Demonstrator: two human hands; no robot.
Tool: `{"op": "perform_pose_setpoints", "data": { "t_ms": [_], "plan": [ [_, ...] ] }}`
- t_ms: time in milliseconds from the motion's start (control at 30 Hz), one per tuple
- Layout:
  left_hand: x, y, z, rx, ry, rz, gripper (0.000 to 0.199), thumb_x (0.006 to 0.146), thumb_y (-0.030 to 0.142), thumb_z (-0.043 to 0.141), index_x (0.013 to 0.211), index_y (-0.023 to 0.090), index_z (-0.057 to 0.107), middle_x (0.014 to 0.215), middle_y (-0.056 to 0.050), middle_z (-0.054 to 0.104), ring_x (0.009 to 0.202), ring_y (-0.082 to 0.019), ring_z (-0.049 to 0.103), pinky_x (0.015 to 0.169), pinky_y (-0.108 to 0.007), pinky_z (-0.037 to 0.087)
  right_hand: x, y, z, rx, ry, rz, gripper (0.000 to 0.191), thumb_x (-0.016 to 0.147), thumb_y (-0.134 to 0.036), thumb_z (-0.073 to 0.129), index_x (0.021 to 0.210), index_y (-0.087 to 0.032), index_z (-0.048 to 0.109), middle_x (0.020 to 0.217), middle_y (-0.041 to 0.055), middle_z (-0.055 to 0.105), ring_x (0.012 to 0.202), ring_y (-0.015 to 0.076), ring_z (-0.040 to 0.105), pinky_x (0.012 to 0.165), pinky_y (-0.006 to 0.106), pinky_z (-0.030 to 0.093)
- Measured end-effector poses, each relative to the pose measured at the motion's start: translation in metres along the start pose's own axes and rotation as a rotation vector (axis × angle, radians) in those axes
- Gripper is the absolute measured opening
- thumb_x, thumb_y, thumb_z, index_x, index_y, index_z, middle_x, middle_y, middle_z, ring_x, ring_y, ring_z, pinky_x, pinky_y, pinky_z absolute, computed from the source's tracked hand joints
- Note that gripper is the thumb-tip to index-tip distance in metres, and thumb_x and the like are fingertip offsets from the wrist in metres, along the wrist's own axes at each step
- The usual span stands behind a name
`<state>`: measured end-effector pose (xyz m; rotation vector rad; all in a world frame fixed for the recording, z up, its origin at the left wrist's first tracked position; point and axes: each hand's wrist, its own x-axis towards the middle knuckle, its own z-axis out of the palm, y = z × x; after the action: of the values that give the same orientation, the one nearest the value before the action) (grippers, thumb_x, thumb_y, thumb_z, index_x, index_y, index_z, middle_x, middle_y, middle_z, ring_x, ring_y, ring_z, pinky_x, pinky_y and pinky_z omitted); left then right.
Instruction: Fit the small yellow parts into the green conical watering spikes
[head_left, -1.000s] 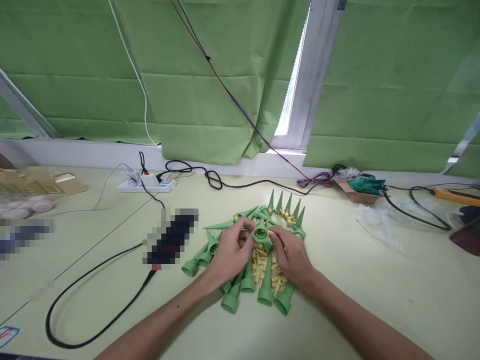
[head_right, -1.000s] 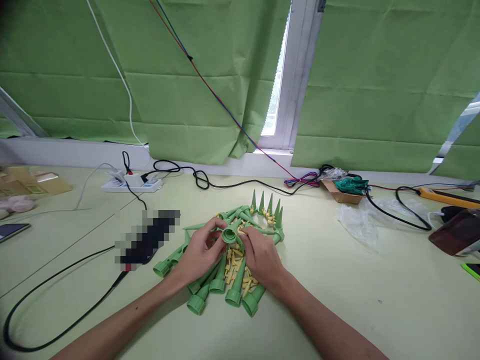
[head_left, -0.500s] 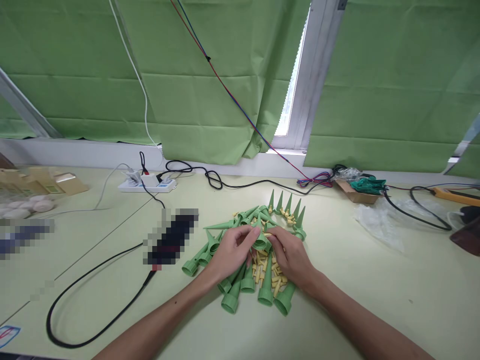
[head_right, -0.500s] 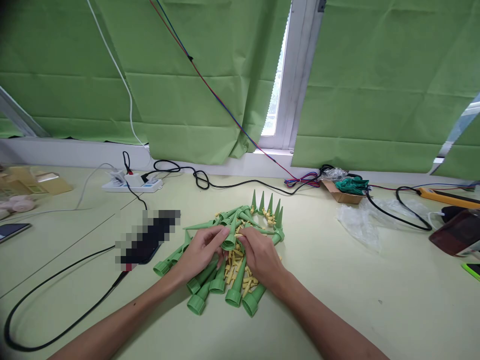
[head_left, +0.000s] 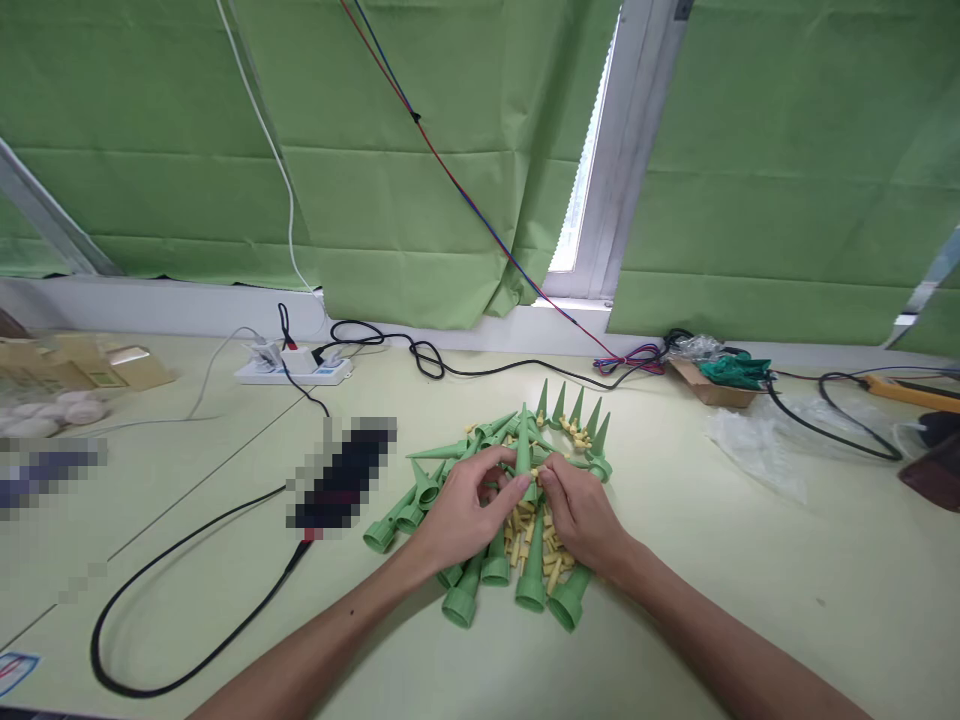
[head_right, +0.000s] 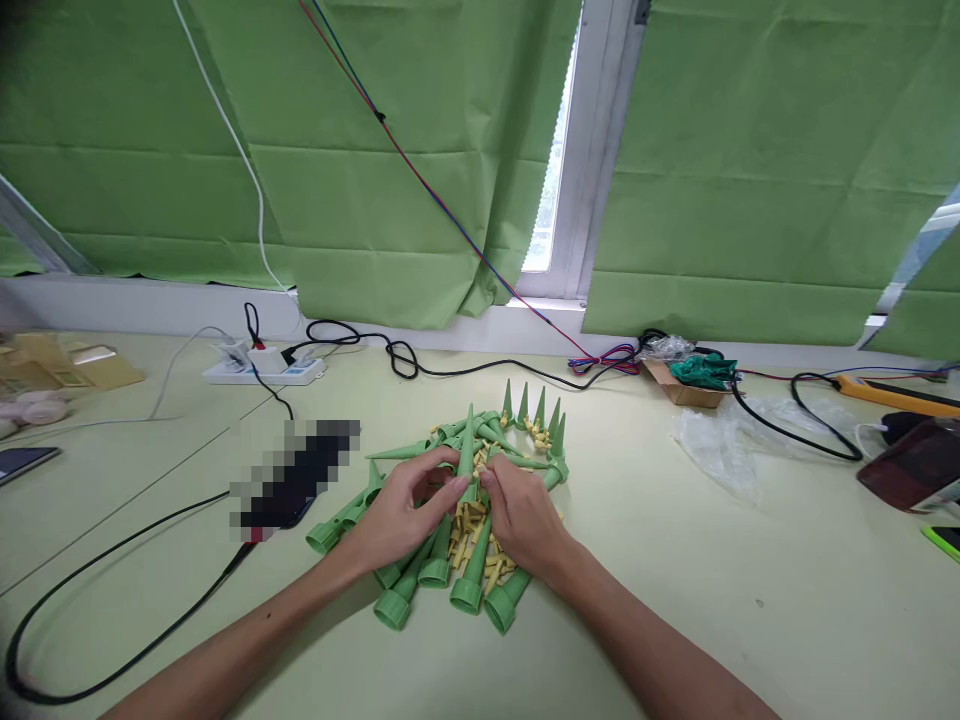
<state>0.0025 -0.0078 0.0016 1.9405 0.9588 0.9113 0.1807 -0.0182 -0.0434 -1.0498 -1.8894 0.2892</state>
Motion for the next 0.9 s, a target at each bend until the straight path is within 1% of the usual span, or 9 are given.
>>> {"op": "perform_pose_setpoints", "data": {
  "t_ms": [100,200,333,467,567,667,767,833,900],
  "plan": [
    [0.0002,-0.0016,0.0001,0.049,0.018,0.047,0.023,0.091,0.038,0.054,0.103,0.018,0.055,0.093,-0.005,0.057,0.076,-0.016,0.056,0.061,-0.025,0.046,0.0004,0.0009,0.0009,0.002,-0.005,0.01,0.027,0.102,-0.026,0.03,0.076,-0.022,0.033,0.061,-0.0049,0.037,0.05,0.0124,0.036,0.051,0.026,0.028],
    [0.0002,-0.0022,-0.0004,0.086,0.031,0.1,0.023,0.09,0.033,0.056,0.108,0.018,0.054,0.098,-0.005,0.056,0.075,-0.015,0.055,0.061,-0.024,0.045,0.0001,0.0012,0.0012,0.005,-0.007,0.011,0.027,0.102,-0.026,0.03,0.075,-0.023,0.032,0.061,-0.005,0.037,0.05,0.0125,0.035,0.051,0.026,0.027],
    [-0.0005,-0.0009,-0.0004,0.096,0.042,0.172,0.013,0.091,0.026,0.056,0.102,0.019,0.055,0.1,-0.005,0.053,0.074,-0.013,0.051,0.061,-0.023,0.044,-0.0001,0.0016,0.0017,-0.008,-0.004,0.014,0.027,0.102,-0.027,0.03,0.075,-0.023,0.032,0.06,-0.0052,0.036,0.049,0.0125,0.034,0.051,0.027,0.027],
    [-0.0012,-0.0015,0.0012,0.101,0.044,0.205,0.006,0.093,0.022,0.052,0.095,0.019,0.056,0.102,-0.004,0.051,0.063,-0.009,0.045,0.054,-0.022,0.039,0.0009,0.002,0.0026,-0.029,0.007,0.007,0.028,0.101,-0.026,0.032,0.074,-0.023,0.031,0.059,-0.0054,0.035,0.048,0.0123,0.033,0.051,0.027,0.027],
    [-0.0012,-0.0039,0.0027,0.114,0.056,0.209,0.01,0.093,0.022,0.051,0.099,0.02,0.059,0.108,-0.005,0.051,0.056,-0.006,0.042,0.051,-0.022,0.038,0.0011,0.0012,0.0026,-0.031,0.031,0.0,0.028,0.101,-0.025,0.033,0.073,-0.023,0.031,0.059,-0.0053,0.036,0.048,0.0119,0.034,0.051,0.026,0.027],
    [-0.0011,-0.0049,0.0037,0.122,0.085,0.212,0.015,0.093,0.022,0.051,0.105,0.022,0.06,0.111,-0.005,0.051,0.056,-0.006,0.044,0.054,-0.023,0.042,0.0006,-0.0008,0.0024,-0.027,0.062,-0.016,0.028,0.101,-0.024,0.034,0.073,-0.022,0.034,0.059,-0.0052,0.037,0.049,0.0115,0.035,0.05,0.025,0.028],
    [-0.0013,-0.0033,0.0045,0.108,0.123,0.196,0.017,0.092,0.025,0.053,0.108,0.022,0.057,0.107,-0.005,0.053,0.062,-0.009,0.049,0.057,-0.024,0.044,0.0005,-0.0025,0.0021,-0.035,0.098,-0.013,0.026,0.101,-0.025,0.035,0.075,-0.022,0.038,0.06,-0.0051,0.038,0.048,0.0113,0.035,0.05,0.025,0.029],
    [-0.0013,-0.0017,0.0046,0.088,0.153,0.141,0.018,0.091,0.028,0.055,0.108,0.022,0.054,0.096,-0.003,0.055,0.063,-0.01,0.05,0.056,-0.023,0.042,0.0011,-0.0031,0.0016,-0.045,0.133,0.005,0.024,0.101,-0.025,0.036,0.078,-0.021,0.042,0.061,-0.0044,0.04,0.05,0.0116,0.038,0.051,0.025,0.03],
    [-0.0009,-0.0003,0.0042,0.054,0.179,0.07,0.016,0.093,0.033,0.053,0.103,0.021,0.051,0.085,0.0,0.055,0.061,-0.01,0.049,0.054,-0.022,0.039,0.0019,-0.0034,0.001,-0.047,0.159,0.026,0.024,0.101,-0.025,0.036,0.079,-0.021,0.044,0.061,-0.0038,0.041,0.051,0.0119,0.039,0.051,0.025,0.031]
  ]
}}
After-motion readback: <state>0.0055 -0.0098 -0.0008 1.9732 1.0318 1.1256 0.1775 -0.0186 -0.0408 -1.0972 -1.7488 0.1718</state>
